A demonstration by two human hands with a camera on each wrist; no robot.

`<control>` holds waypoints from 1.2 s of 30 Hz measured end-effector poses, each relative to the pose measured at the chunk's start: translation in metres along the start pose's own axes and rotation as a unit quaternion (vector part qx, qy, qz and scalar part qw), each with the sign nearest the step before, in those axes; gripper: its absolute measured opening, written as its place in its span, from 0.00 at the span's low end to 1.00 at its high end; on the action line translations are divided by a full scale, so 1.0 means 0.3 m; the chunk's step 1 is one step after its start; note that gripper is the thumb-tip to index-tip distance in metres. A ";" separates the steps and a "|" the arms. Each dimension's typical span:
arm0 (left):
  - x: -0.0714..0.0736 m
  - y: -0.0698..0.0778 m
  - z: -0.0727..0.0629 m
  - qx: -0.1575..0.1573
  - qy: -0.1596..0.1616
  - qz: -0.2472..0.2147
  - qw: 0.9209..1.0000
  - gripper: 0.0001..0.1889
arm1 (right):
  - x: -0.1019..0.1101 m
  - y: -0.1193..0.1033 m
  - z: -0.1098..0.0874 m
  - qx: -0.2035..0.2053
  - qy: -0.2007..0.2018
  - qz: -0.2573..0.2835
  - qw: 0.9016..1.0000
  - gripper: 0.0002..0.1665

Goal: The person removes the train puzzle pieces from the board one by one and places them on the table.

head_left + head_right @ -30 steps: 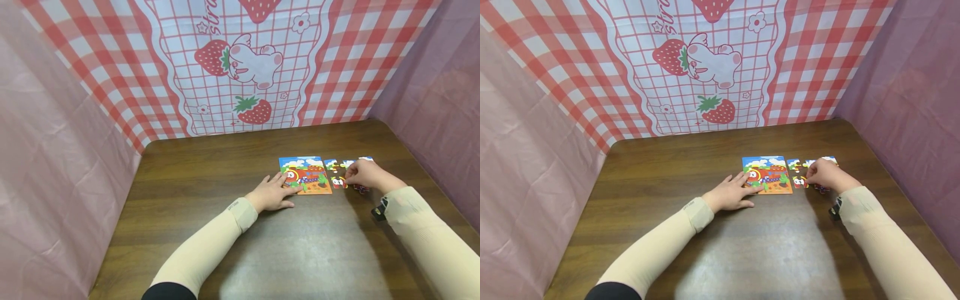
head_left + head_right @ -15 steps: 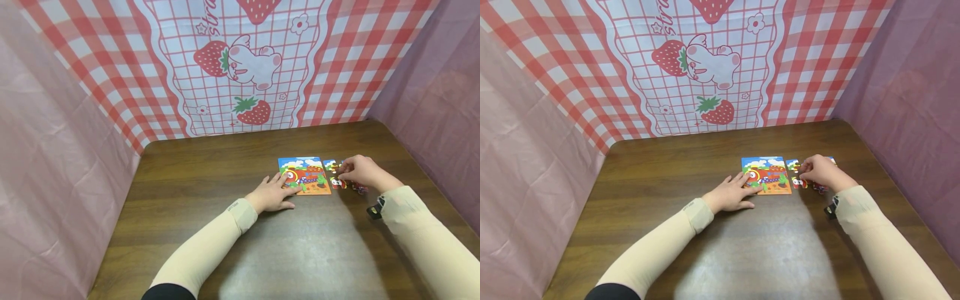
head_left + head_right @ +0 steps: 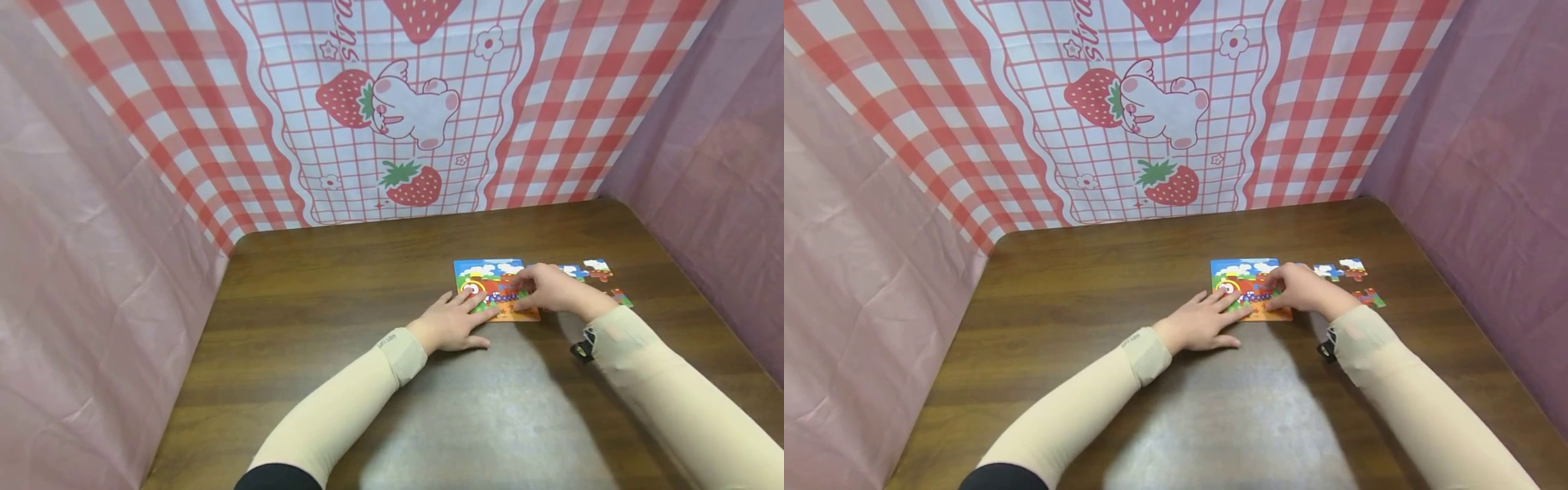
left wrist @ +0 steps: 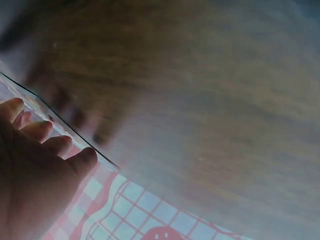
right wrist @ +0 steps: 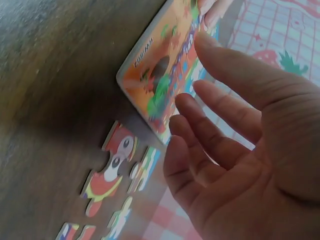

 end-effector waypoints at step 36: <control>-0.022 0.003 0.002 0.028 -0.034 0.002 0.999 0.41 | -0.013 0.002 0.049 -0.028 -0.029 -0.010 0.999 0.22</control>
Point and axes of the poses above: each hand's wrist, its own z-axis towards the middle knuckle, its own x-axis out of the back of the hand, y = z × x, the point moved 8 cm from there along z, towards the middle knuckle
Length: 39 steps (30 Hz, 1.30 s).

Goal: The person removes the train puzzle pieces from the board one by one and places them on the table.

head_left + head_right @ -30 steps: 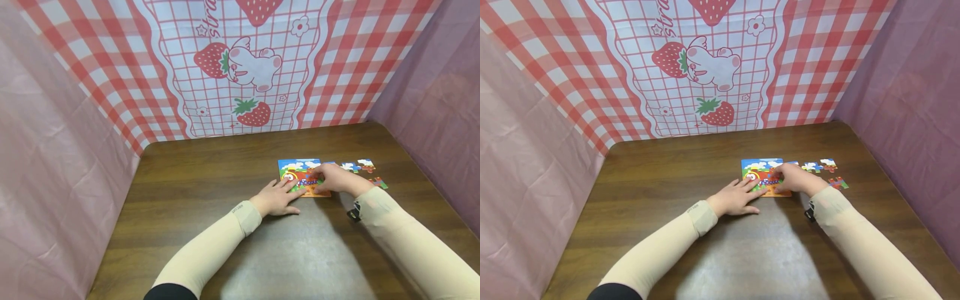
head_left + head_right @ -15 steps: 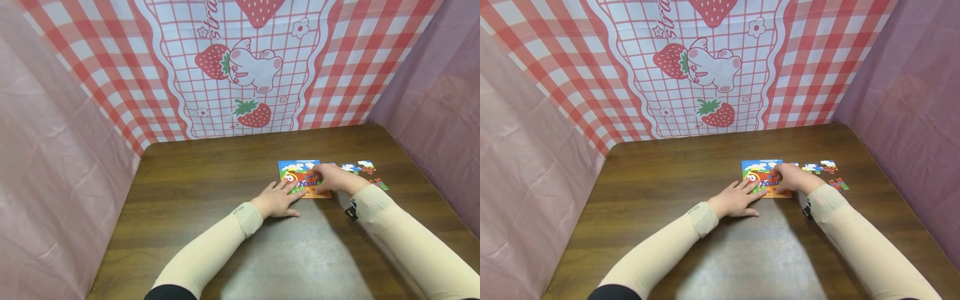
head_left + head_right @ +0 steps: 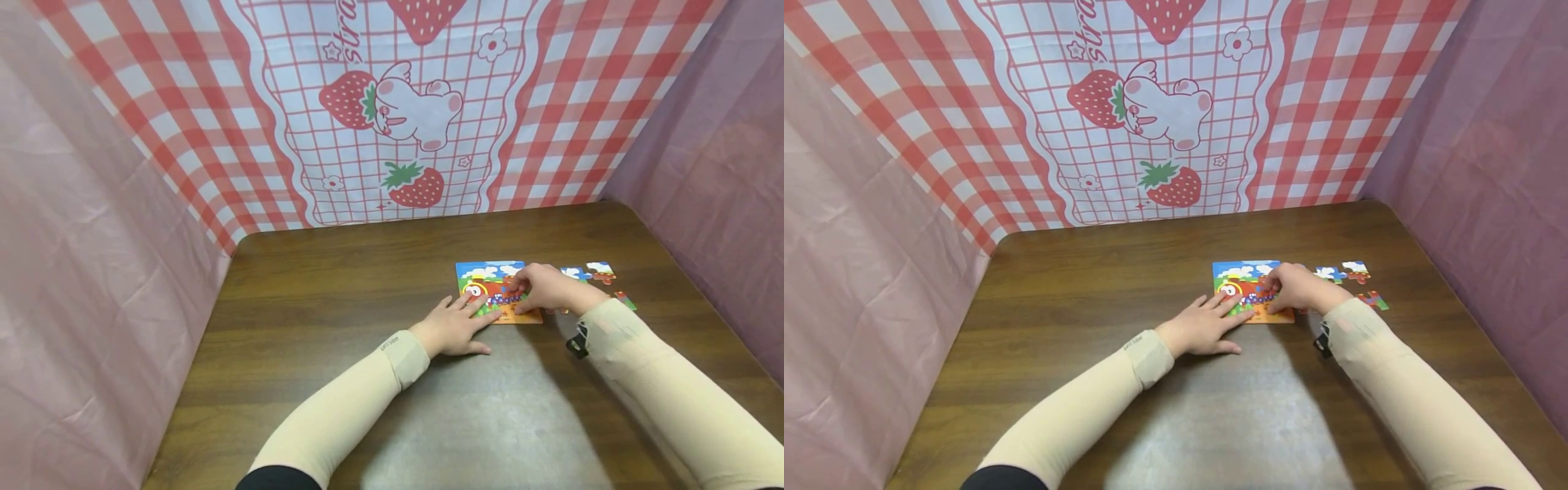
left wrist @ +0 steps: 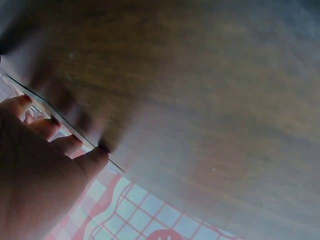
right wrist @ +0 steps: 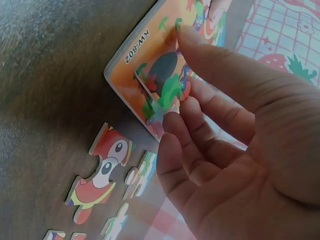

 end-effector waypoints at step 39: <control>0.005 0.001 -0.002 -0.001 0.000 -0.005 1.000 0.41 | 0.036 0.075 -0.069 0.008 -0.005 0.090 0.996 0.05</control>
Point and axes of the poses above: each hand's wrist, its own z-axis towards the middle knuckle, its own x-axis out of the back of the hand, y = z × x, the point moved 8 cm from there along z, towards the middle knuckle
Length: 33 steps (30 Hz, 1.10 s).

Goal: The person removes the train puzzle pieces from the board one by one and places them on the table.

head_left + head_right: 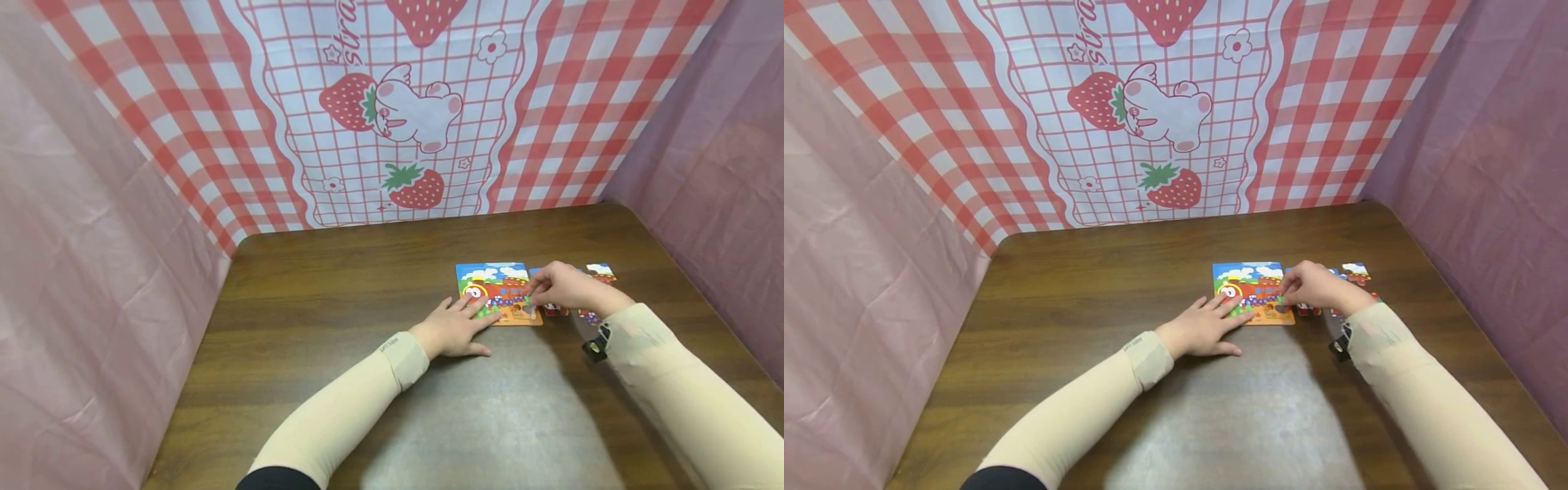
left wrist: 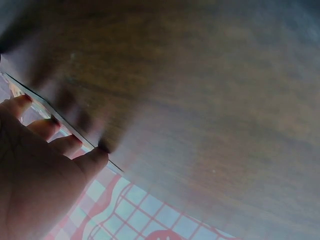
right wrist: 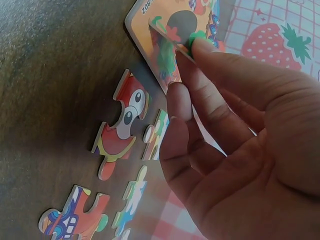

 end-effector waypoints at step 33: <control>0.003 0.002 -0.006 -0.001 -0.005 0.001 1.000 0.41 | 0.123 0.151 -0.211 -0.008 -0.005 0.101 0.995 0.14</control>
Point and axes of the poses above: each hand's wrist, its own z-axis towards the middle knuckle, its own x-axis out of the back of the hand, y = z × x, the point moved 8 cm from there along z, towards the middle knuckle
